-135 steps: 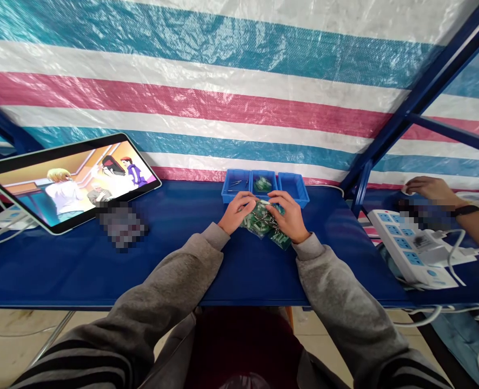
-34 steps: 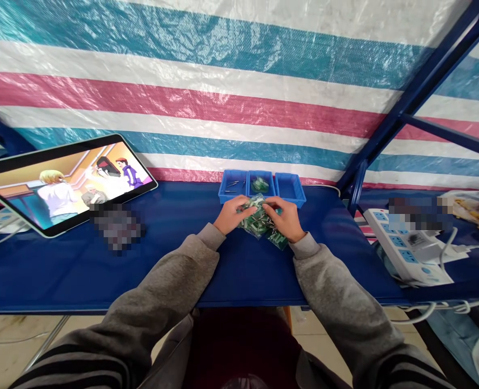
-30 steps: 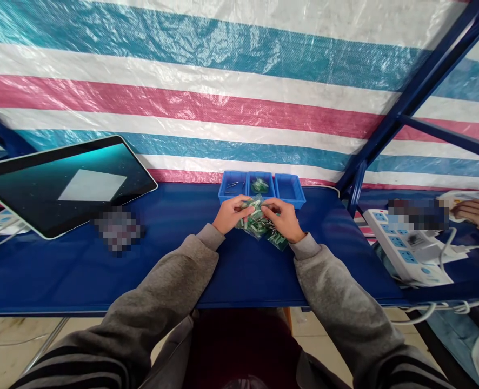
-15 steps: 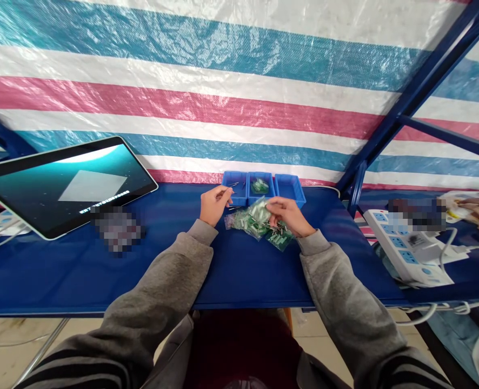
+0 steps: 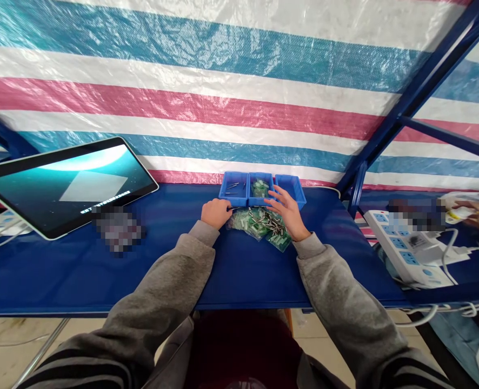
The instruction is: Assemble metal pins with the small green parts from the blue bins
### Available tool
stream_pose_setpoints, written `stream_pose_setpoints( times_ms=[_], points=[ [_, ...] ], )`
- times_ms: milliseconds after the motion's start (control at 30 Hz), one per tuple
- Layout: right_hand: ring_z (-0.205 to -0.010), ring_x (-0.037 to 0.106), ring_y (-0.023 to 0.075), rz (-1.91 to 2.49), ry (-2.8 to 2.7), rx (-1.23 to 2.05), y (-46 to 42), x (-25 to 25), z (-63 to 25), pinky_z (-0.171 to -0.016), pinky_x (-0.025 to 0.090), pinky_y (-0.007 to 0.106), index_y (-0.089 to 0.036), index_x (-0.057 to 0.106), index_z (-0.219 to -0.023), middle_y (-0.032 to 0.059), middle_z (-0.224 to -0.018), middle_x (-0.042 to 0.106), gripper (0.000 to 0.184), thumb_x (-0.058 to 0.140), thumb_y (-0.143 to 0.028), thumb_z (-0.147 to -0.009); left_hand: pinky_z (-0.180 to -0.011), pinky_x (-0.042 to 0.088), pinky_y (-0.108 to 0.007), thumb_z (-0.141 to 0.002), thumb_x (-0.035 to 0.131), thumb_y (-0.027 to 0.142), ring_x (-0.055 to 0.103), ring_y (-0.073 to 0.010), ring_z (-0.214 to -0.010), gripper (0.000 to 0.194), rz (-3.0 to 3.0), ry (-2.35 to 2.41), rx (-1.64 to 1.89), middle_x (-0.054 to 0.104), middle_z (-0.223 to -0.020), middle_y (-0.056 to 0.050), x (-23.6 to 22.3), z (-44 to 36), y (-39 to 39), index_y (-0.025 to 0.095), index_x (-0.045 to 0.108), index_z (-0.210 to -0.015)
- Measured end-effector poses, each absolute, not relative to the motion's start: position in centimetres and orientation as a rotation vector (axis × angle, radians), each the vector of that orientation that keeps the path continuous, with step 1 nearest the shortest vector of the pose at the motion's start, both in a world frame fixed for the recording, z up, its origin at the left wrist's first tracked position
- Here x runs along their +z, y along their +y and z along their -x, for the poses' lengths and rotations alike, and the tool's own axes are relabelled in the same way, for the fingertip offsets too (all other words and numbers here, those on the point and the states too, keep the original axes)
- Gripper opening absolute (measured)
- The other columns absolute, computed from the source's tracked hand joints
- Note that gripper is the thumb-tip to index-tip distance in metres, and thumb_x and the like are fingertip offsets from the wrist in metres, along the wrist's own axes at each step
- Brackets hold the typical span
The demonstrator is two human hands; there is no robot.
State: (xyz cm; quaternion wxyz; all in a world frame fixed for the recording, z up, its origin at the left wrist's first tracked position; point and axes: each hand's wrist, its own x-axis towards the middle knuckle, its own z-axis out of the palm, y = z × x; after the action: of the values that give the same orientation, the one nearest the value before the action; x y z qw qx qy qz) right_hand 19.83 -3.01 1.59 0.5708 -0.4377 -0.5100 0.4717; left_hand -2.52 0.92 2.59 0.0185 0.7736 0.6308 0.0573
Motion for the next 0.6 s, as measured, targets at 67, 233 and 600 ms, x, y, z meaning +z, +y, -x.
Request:
stream_pose_setpoints(
  times_ms=[67,233,600],
  points=[
    [-0.110,0.064,0.0284,1.038,-1.204,1.086,-2.99,1.53,-19.79,-0.097,0.051,0.048,-0.027,0.054,-0.132,0.0104,-0.135,0.056,0.060,0.070,-0.044,-0.077,-0.076,0.050,-0.035,-0.085,0.057,0.032,0.066,-0.0305,-0.095,0.025,-2.418,1.945,0.135,0.072,-0.098,-0.011,2.54,2.54,0.94,0.023,0.074,-0.101],
    [-0.103,0.067,0.0271,1.041,-1.228,1.054,-2.98,1.59,-19.82,-0.089,0.056,0.045,-0.025,0.060,-0.122,0.0106,-0.131,0.059,0.050,0.069,-0.045,-0.077,-0.072,0.049,-0.033,-0.086,0.052,0.027,0.067,-0.0288,-0.091,0.024,-2.457,1.930,0.089,0.071,-0.093,-0.011,2.42,2.54,1.01,0.023,0.073,-0.096],
    [-0.086,0.066,0.0236,1.096,-1.459,0.880,-3.32,1.80,-19.56,-0.072,0.055,0.037,-0.020,0.069,-0.099,0.0085,-0.098,0.070,0.035,0.064,-0.050,-0.080,-0.060,0.040,-0.026,-0.091,0.047,0.026,0.064,-0.0197,-0.074,0.018,-2.791,1.510,0.476,0.069,-0.084,-0.005,2.41,2.10,0.47,0.019,0.064,-0.090]
  ],
)
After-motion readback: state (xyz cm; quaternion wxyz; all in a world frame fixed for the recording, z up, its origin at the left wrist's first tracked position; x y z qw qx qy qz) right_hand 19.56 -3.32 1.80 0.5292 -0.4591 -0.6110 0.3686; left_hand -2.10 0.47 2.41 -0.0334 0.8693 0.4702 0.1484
